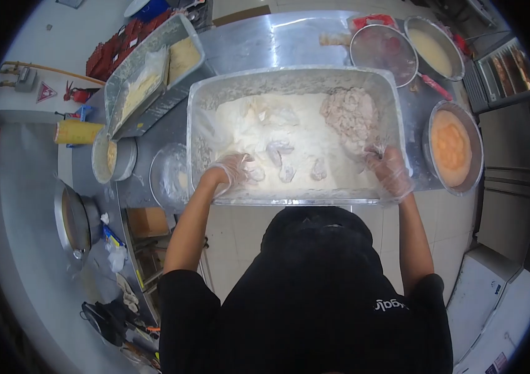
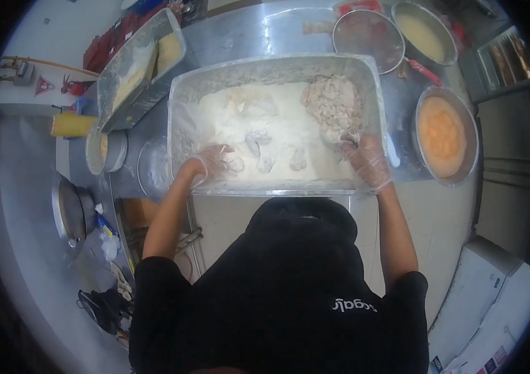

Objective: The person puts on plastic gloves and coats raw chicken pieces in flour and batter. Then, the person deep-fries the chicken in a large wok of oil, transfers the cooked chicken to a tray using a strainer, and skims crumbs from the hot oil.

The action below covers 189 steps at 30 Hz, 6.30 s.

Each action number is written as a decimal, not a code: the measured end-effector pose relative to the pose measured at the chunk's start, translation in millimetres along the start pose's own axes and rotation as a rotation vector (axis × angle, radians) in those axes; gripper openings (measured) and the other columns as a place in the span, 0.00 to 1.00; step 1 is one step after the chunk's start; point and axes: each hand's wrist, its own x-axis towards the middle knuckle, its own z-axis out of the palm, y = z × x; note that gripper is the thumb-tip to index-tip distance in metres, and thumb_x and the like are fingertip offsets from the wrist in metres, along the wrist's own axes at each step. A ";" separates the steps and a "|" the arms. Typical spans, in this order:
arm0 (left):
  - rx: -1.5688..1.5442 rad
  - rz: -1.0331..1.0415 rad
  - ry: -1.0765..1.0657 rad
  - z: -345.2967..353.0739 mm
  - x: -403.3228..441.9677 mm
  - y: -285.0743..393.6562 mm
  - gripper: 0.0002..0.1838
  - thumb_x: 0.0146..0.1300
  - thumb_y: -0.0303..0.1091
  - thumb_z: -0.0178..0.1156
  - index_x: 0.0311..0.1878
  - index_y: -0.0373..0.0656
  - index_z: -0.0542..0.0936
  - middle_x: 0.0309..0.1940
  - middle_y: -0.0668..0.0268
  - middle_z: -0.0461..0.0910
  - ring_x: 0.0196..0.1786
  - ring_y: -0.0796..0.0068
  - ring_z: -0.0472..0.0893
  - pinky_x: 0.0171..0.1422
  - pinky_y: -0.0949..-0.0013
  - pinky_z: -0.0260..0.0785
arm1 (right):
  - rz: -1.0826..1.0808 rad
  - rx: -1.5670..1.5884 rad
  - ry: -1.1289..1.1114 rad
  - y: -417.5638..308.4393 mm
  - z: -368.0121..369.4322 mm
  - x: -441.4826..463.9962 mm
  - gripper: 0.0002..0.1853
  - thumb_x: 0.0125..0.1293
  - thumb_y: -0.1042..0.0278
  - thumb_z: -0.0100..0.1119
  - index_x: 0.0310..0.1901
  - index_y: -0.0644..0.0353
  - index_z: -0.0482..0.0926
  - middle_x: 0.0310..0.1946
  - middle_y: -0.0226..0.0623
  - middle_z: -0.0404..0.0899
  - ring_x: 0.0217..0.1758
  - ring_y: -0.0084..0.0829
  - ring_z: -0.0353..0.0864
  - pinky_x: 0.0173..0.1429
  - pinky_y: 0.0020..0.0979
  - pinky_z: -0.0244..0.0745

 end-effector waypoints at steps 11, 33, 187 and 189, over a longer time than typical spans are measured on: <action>-0.055 0.049 0.289 -21.2 21.3 65.2 0.26 0.52 0.40 0.60 0.55 0.41 0.73 0.49 0.50 0.75 0.54 0.55 0.73 0.60 0.64 0.63 | 0.063 0.043 -0.143 -17.0 15.8 12.3 0.08 0.58 0.72 0.55 0.36 0.66 0.78 0.20 0.33 0.74 0.24 0.21 0.70 0.29 0.27 0.66; -0.483 0.192 0.227 33.2 69.8 105.9 0.19 0.67 0.41 0.45 0.56 0.40 0.69 0.51 0.49 0.72 0.55 0.53 0.71 0.61 0.61 0.62 | -0.109 0.210 -0.192 -53.3 67.5 29.1 0.09 0.58 0.69 0.57 0.37 0.65 0.79 0.24 0.41 0.78 0.27 0.26 0.74 0.35 0.30 0.69; -1.479 0.243 0.959 16.8 32.7 159.7 0.11 0.56 0.26 0.60 0.43 0.37 0.75 0.34 0.69 0.78 0.36 0.81 0.76 0.40 0.75 0.70 | -0.060 0.374 0.059 -86.7 113.6 35.6 0.17 0.65 0.58 0.51 0.44 0.66 0.71 0.20 0.43 0.76 0.26 0.32 0.78 0.31 0.32 0.70; -1.568 0.178 1.014 16.8 27.4 157.8 0.11 0.57 0.29 0.60 0.43 0.36 0.75 0.34 0.68 0.78 0.35 0.81 0.76 0.40 0.75 0.70 | -0.045 0.356 0.028 -95.1 119.5 39.6 0.17 0.65 0.57 0.51 0.42 0.66 0.72 0.21 0.45 0.77 0.27 0.35 0.80 0.31 0.33 0.70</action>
